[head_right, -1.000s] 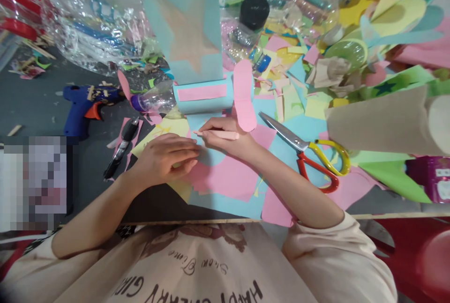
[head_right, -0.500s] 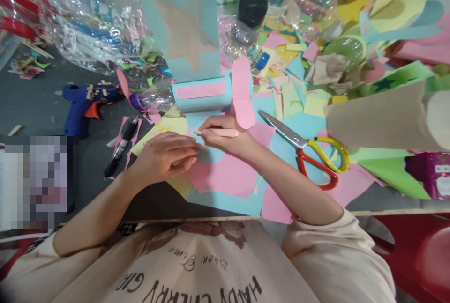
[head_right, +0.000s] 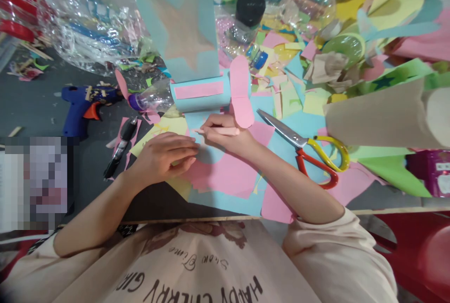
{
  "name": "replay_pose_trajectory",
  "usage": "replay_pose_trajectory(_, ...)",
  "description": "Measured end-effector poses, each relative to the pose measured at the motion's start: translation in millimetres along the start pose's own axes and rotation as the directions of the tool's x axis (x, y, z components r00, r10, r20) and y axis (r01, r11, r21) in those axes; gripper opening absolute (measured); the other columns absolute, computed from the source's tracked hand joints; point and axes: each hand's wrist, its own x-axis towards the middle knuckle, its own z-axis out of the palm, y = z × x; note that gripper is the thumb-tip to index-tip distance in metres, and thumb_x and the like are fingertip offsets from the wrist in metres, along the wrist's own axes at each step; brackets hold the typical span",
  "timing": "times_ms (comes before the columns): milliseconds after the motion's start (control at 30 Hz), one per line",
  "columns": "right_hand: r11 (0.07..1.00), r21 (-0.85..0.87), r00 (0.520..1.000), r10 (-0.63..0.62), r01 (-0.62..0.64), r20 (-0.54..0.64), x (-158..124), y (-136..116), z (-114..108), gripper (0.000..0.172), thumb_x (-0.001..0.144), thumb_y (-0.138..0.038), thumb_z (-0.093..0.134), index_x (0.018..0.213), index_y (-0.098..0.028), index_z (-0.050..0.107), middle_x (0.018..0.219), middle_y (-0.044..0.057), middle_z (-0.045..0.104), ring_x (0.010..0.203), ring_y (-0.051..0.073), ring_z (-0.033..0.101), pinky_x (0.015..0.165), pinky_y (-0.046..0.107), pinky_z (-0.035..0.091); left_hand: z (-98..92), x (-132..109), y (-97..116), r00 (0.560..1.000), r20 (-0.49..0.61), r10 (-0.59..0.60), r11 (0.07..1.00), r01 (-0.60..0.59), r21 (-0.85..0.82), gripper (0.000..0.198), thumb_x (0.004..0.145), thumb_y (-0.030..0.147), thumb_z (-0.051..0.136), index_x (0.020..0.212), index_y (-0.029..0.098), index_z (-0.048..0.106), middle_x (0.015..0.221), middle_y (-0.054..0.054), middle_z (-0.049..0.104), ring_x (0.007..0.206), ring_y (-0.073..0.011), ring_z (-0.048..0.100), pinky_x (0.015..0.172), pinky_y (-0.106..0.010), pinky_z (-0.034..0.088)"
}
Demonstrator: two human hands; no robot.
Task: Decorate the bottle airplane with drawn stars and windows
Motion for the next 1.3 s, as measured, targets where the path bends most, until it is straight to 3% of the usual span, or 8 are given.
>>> replay_pose_trajectory(167, 1.0, 0.024, 1.0, -0.004, 0.004, 0.003, 0.6, 0.1, 0.7, 0.02, 0.082, -0.033, 0.059, 0.069, -0.019, 0.065, 0.069, 0.002, 0.067, 0.067, 0.015, 0.061, 0.061, 0.027, 0.047, 0.4, -0.2, 0.0, 1.0, -0.001, -0.002, 1.0, 0.002, 0.006, 0.026, 0.098, 0.026, 0.049, 0.084, 0.019, 0.07, 0.089, -0.001, 0.078, 0.084, -0.0138, 0.073, 0.076, -0.025, 0.054)
replay_pose_trajectory(367, 0.996, 0.046, 0.993, 0.077, -0.073, -0.089, -1.2, 2.7, 0.9, 0.02, 0.078, -0.035, 0.061, 0.064, -0.019, 0.061, 0.069, 0.002, 0.065, 0.068, 0.016, 0.061, 0.062, 0.028, 0.047, -0.6, 1.1, 1.2, 1.0, -0.01, -0.005, 1.0, 0.005, 0.003, 0.028, 0.099, 0.027, 0.048, 0.084, 0.019, 0.071, 0.088, -0.001, 0.077, 0.083, -0.0139, 0.073, 0.076, -0.026, 0.054)
replay_pose_trajectory(667, 1.0, -0.015, 0.999, 0.017, -0.016, 0.051, -0.6, 2.8, -0.9, 0.021, 0.082, -0.032, 0.058, 0.069, -0.018, 0.066, 0.064, 0.001, 0.064, 0.062, 0.013, 0.057, 0.055, 0.025, 0.042, -0.6, 1.0, 0.9, 1.0, 0.012, -0.011, 1.0, 0.011, 0.002, 0.027, 0.099, 0.027, 0.048, 0.085, 0.019, 0.071, 0.091, -0.001, 0.078, 0.083, -0.0138, 0.073, 0.076, -0.026, 0.053)
replay_pose_trajectory(1300, 0.999, -0.039, 1.0, -0.006, 0.007, 0.006, -1.4, 2.8, -1.9, 0.022, 0.084, -0.033, 0.058, 0.068, -0.02, 0.064, 0.066, 0.001, 0.065, 0.064, 0.014, 0.059, 0.058, 0.026, 0.045, -1.1, 1.9, 1.3, 1.0, 0.006, -0.003, 1.0, 0.003, -0.007, 0.029, 0.099, 0.026, 0.047, 0.084, 0.018, 0.071, 0.088, -0.002, 0.077, 0.082, -0.0151, 0.073, 0.075, -0.027, 0.055)
